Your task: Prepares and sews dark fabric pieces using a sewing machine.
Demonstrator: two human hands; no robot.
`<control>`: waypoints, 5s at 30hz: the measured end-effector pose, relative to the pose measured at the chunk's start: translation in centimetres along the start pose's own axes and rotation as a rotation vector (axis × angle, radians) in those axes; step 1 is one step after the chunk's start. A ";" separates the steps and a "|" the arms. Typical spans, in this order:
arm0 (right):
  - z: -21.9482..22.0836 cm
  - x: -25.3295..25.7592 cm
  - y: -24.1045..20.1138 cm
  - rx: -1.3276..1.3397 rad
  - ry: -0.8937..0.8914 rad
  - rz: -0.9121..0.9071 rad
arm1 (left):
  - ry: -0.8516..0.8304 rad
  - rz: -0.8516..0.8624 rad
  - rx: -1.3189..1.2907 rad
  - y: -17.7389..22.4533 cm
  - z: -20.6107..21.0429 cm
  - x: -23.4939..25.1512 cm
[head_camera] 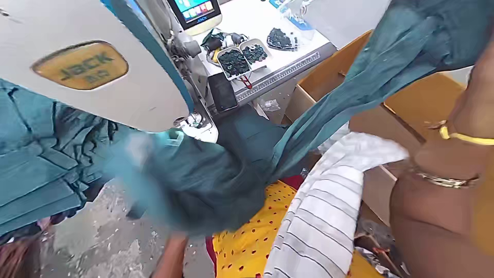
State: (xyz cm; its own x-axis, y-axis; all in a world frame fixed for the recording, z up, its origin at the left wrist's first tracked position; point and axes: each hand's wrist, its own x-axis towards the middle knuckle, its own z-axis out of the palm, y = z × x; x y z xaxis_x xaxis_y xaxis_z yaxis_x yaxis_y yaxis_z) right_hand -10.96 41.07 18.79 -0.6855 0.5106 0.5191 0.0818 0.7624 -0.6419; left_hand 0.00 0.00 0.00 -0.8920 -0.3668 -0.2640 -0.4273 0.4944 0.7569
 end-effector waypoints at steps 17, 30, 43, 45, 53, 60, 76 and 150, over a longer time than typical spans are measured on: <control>16.6 -17.5 -5.2 0.513 -1.226 -0.780 | 0.413 0.585 0.067 2.4 -3.4 4.0; 21.1 -13.6 -0.7 0.091 -1.092 -0.707 | 0.129 0.572 0.305 4.5 6.2 7.4; 22.7 -8.9 -7.9 0.807 -1.082 -0.372 | -0.281 0.333 -0.095 0.4 6.2 10.5; 23.1 -9.4 -9.8 0.792 -1.138 -0.325 | -0.232 0.366 -0.125 0.8 5.4 9.5; 23.1 -9.9 -8.5 0.889 -1.141 -0.311 | -0.163 0.349 -0.304 4.2 3.9 5.2; 20.6 -14.4 -3.3 0.722 -1.061 -0.517 | -0.250 0.277 -0.554 5.4 2.1 4.0; 17.9 -11.8 -5.4 0.656 -1.286 -0.491 | -0.122 0.715 -0.255 8.2 0.9 3.6; 24.3 -5.7 -7.8 0.479 -0.419 -0.963 | -0.392 0.252 -0.508 7.9 0.2 2.0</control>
State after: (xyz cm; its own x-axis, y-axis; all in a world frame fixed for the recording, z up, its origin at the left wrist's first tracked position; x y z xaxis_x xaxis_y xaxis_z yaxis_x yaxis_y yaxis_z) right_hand -25.29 22.62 7.12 -0.5084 -0.4407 0.7398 -0.8269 0.4896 -0.2766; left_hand -5.16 3.32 5.34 -0.9834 0.0700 -0.1672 -0.1630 0.0617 0.9847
